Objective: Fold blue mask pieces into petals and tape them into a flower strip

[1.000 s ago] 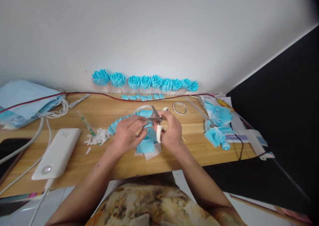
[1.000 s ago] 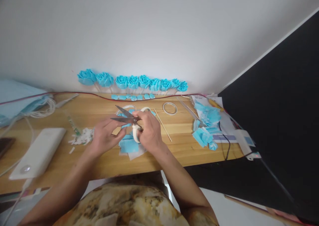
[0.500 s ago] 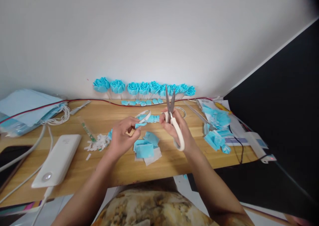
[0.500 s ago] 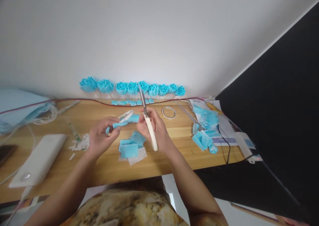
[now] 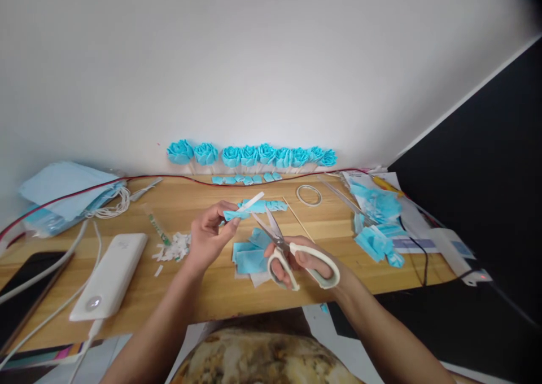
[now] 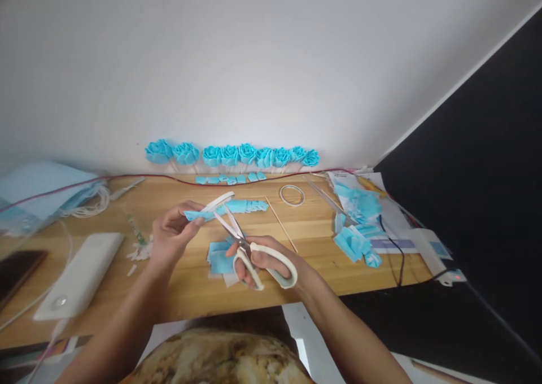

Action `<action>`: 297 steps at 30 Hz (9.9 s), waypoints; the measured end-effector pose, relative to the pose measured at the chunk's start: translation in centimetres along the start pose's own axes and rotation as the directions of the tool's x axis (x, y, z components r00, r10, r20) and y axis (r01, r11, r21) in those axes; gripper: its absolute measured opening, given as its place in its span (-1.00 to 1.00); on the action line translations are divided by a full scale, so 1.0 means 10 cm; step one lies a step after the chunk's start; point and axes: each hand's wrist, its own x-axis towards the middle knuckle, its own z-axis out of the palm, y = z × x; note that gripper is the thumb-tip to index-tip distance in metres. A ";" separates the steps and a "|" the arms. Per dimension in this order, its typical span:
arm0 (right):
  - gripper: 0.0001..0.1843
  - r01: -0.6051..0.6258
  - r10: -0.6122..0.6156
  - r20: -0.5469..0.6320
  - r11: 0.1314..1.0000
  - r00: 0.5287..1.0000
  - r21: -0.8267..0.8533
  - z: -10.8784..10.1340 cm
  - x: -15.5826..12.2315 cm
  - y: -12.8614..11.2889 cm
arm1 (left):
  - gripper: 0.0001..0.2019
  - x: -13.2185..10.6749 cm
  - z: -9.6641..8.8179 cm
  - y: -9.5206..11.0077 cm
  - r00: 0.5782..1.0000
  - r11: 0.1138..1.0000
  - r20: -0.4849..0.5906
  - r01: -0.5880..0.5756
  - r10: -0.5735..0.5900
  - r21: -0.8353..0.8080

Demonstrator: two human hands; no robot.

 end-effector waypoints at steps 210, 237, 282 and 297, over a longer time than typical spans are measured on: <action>-0.82 -0.191 -0.014 -0.203 -0.399 0.979 -0.897 -0.57 0.12 0.16 | -0.85 0.03 0.13 -0.25 0.838 0.802 0.143 0.546 -0.527 -0.243; -0.78 -0.157 -0.251 -0.595 0.822 0.763 -0.547 -0.76 -0.02 0.20 | -0.83 -0.01 0.21 -0.24 0.816 0.804 0.145 0.577 -0.560 -0.140; -0.76 -0.068 -0.300 -0.109 0.142 0.948 -0.987 -0.04 0.55 -0.32 | -0.71 -0.01 0.20 -0.26 0.803 0.814 0.236 0.576 -0.548 -0.069; -0.72 -0.093 -0.277 -0.112 0.079 0.954 -0.992 -0.07 0.60 -0.30 | -0.74 0.00 0.15 -0.31 0.800 0.841 0.293 0.540 -0.524 0.033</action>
